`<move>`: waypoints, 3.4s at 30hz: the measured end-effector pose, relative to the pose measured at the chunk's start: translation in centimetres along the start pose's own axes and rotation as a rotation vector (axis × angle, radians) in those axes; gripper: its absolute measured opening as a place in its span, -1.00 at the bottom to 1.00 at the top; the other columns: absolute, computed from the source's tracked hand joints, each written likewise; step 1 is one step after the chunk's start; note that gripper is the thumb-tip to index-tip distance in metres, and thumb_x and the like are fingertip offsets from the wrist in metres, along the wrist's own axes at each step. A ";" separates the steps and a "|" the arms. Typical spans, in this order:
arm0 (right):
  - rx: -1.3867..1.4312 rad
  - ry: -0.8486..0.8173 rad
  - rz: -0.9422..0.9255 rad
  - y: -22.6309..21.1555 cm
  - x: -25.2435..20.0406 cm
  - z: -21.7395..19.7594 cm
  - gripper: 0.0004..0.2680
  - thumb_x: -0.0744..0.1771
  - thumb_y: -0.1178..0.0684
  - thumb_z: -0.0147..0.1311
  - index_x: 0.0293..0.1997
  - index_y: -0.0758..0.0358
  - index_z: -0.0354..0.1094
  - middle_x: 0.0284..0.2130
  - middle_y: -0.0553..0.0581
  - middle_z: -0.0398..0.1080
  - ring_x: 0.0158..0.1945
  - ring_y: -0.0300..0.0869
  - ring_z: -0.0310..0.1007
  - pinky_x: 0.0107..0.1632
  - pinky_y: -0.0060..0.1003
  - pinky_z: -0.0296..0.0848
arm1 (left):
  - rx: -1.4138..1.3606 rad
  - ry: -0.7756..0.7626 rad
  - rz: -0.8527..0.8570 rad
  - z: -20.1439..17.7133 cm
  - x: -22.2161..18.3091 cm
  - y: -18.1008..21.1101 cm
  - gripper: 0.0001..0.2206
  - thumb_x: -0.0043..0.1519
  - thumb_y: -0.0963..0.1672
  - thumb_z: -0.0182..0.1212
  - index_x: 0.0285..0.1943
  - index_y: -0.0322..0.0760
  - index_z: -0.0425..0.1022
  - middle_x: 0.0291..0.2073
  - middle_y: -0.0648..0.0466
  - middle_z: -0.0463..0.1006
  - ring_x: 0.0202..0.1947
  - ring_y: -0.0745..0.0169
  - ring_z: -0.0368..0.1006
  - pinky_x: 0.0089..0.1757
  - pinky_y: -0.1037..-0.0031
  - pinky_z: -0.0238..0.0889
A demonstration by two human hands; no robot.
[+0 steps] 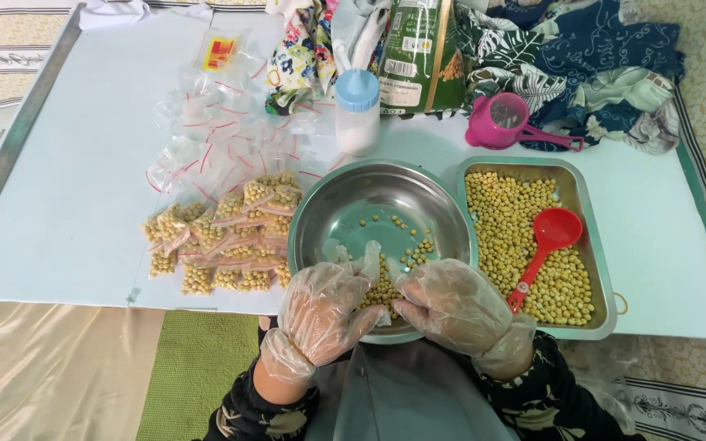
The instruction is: The person is manually portioning soybeans into small plastic bags from a metal bowl.
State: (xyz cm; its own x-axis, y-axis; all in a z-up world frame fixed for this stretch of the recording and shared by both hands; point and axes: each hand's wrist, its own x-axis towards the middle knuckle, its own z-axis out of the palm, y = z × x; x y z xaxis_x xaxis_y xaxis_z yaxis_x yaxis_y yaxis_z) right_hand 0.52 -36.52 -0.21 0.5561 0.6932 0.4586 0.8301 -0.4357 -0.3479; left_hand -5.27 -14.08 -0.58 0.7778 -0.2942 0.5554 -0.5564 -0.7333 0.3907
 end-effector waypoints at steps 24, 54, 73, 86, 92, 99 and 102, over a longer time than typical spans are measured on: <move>-0.141 -0.120 0.044 -0.7 0.5 0.1 -0.91 0.25 0.03 0.17 -0.32 0.17 0.40 -0.43 0.07 0.40 -0.35 0.02 0.38 -0.23 -0.07 0.38 | 0.044 -0.015 -0.011 0.3 -0.8 -0.1 -0.63 0.14 -0.02 0.33 0.04 -0.30 0.54 -0.19 -0.02 0.52 -0.26 -0.04 0.40 -0.19 0.20 0.25; -0.004 -0.051 -0.032 -0.4 -2.0 0.2 -0.79 0.21 0.11 0.28 -0.12 0.15 0.44 -0.19 0.07 0.43 -0.21 -0.01 0.43 -0.14 -0.13 0.41 | -0.091 0.015 0.056 -0.5 -1.1 1.6 -0.65 0.16 -0.07 0.37 0.07 -0.31 0.55 -0.01 -0.04 0.54 -0.16 -0.07 0.46 -0.10 0.19 0.32; 0.040 -0.097 -0.066 -1.7 -0.7 -0.2 -0.80 0.18 0.16 0.25 -0.16 0.18 0.46 -0.21 0.04 0.48 -0.26 -0.04 0.43 -0.19 -0.17 0.40 | -0.136 -0.027 0.062 -1.3 -1.7 2.1 -0.59 0.11 -0.08 0.38 0.13 -0.32 0.54 -0.07 -0.03 0.58 -0.19 -0.04 0.45 -0.11 0.20 0.31; -0.018 -0.070 -0.022 -1.0 -1.6 -0.5 -0.84 0.22 0.07 0.27 -0.18 0.17 0.48 -0.20 0.07 0.45 -0.18 -0.02 0.45 -0.10 -0.17 0.44 | -0.093 -0.003 0.053 -3.9 -1.5 1.1 -0.65 0.15 -0.09 0.40 0.07 -0.34 0.56 0.07 -0.05 0.55 0.09 -0.14 0.50 0.00 0.19 0.30; 0.007 -0.084 -0.015 -1.2 -1.1 -2.0 -0.75 0.24 0.10 0.23 0.00 0.19 0.44 -0.19 0.03 0.46 -0.21 -0.09 0.44 -0.14 -0.21 0.43 | -0.048 0.097 -0.038 -6.7 -1.1 0.1 -0.74 0.12 -0.21 0.37 -0.01 -0.34 0.60 0.04 -0.03 0.59 -0.11 0.04 0.53 -0.07 0.27 0.35; -0.027 -0.181 -0.015 -0.7 1.8 -4.0 -0.65 0.23 0.08 0.20 0.14 0.18 0.41 -0.23 -0.08 0.47 -0.27 -0.14 0.39 -0.17 -0.23 0.40 | 0.160 0.069 0.038 -9.2 1.5 -1.4 -0.65 0.13 -0.29 0.29 0.13 -0.42 0.54 -0.32 0.02 0.49 -0.44 0.09 0.35 -0.37 0.28 0.20; -0.008 -0.234 -0.124 0.3 4.3 -4.7 -0.77 0.24 0.06 0.20 -0.04 0.14 0.45 -0.29 0.00 0.43 -0.30 -0.08 0.36 -0.19 -0.16 0.39 | 0.181 -0.002 0.038 -10.2 1.8 -2.6 -0.87 0.11 -0.22 0.33 -0.18 -0.33 0.57 -0.23 -0.03 0.56 -0.30 -0.06 0.43 -0.22 0.22 0.29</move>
State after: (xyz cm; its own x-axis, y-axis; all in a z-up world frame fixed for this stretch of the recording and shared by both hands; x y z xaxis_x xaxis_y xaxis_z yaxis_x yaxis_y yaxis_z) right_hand 3.34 -36.35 5.57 0.4258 0.8551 0.2960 0.8923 -0.3425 -0.2942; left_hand -5.35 -6.47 6.88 0.7578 -0.3247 0.5659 -0.5237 -0.8201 0.2307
